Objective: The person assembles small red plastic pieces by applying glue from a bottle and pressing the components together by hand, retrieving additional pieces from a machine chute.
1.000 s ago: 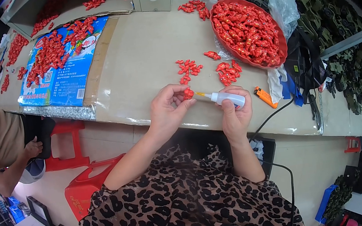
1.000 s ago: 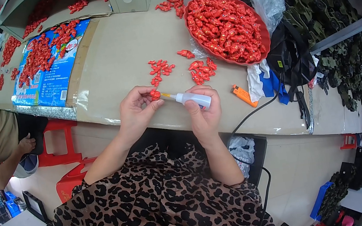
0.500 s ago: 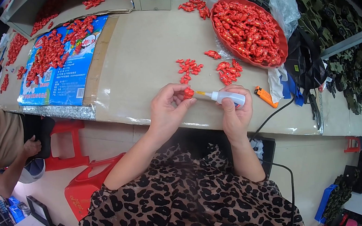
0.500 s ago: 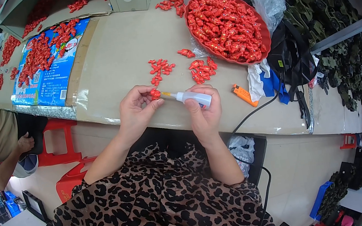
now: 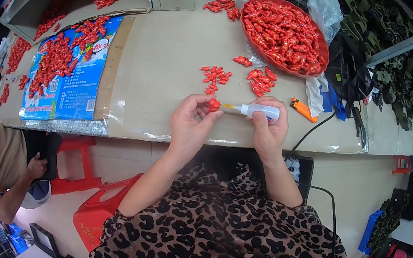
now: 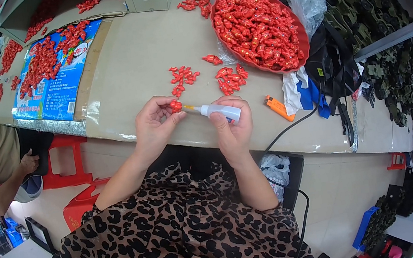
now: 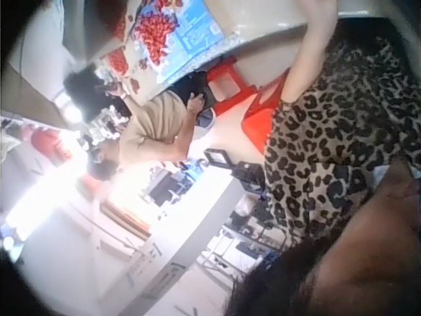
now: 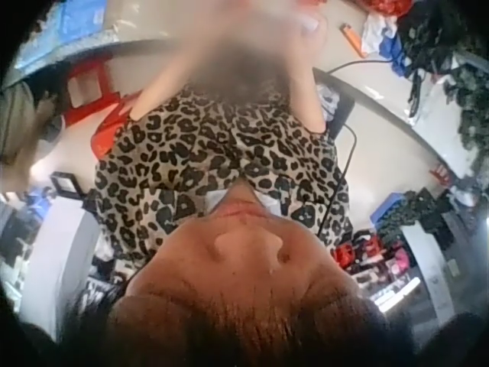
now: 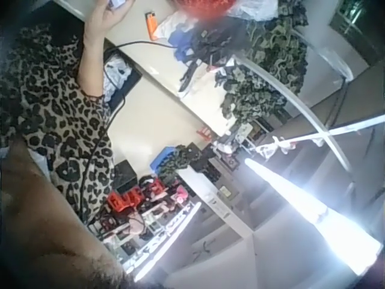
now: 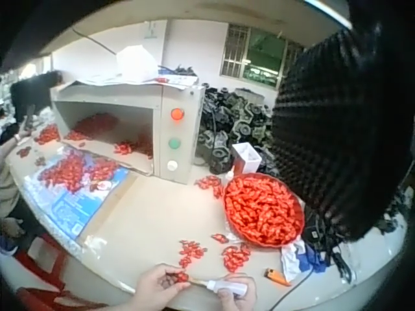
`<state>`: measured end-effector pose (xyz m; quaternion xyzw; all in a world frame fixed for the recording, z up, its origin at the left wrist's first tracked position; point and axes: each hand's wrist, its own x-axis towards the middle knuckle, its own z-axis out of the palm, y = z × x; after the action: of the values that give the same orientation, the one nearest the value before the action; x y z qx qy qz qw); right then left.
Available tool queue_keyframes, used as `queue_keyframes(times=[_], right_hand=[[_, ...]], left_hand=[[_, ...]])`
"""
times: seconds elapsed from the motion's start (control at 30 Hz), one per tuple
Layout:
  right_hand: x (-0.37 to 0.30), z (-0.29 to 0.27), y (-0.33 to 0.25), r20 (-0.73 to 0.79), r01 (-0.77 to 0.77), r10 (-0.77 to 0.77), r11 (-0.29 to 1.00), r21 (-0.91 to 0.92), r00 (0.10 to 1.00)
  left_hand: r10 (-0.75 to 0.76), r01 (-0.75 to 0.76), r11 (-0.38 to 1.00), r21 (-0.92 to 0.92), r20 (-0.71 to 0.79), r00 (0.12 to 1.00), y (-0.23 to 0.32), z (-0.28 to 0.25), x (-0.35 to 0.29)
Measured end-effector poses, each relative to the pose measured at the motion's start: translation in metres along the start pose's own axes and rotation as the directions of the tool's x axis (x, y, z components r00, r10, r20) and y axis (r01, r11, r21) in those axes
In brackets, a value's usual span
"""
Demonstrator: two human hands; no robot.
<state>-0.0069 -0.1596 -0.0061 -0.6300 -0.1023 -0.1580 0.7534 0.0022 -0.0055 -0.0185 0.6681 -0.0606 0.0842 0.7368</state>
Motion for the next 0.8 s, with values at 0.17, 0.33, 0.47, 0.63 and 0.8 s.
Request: queue_keyframes(times=[0.17,0.33,0.47,0.63,0.8], right_hand=[[0.0,-0.002,0.002,0.009,0.021,-0.021,1.0,-0.016,1.0],[0.001,0.001,-0.002,0.025,0.014,-0.014,1.0,-0.009,1.0],[0.005,0.001,-0.005,-0.033,-0.101,0.111,0.973,0.208,0.993],[0.014,-0.004,-0.007,0.001,-0.227,0.267,0.818,0.528,0.964],[0.016,-0.001,-0.016,0.024,-0.233,0.254,0.839,0.493,0.967]], left_hand=[[-0.017,0.017,1.0,-0.006,-0.003,1.0,-0.002,0.0,0.0],[-0.029,0.029,1.0,-0.001,0.032,0.999,0.002,-0.001,0.001],[-0.099,0.103,0.99,-0.093,0.048,0.994,0.016,0.0,0.003],[-0.17,0.216,0.953,-0.213,0.215,0.962,0.024,-0.01,0.007],[-0.224,0.367,0.872,-0.323,0.404,0.887,0.014,-0.021,0.011]])
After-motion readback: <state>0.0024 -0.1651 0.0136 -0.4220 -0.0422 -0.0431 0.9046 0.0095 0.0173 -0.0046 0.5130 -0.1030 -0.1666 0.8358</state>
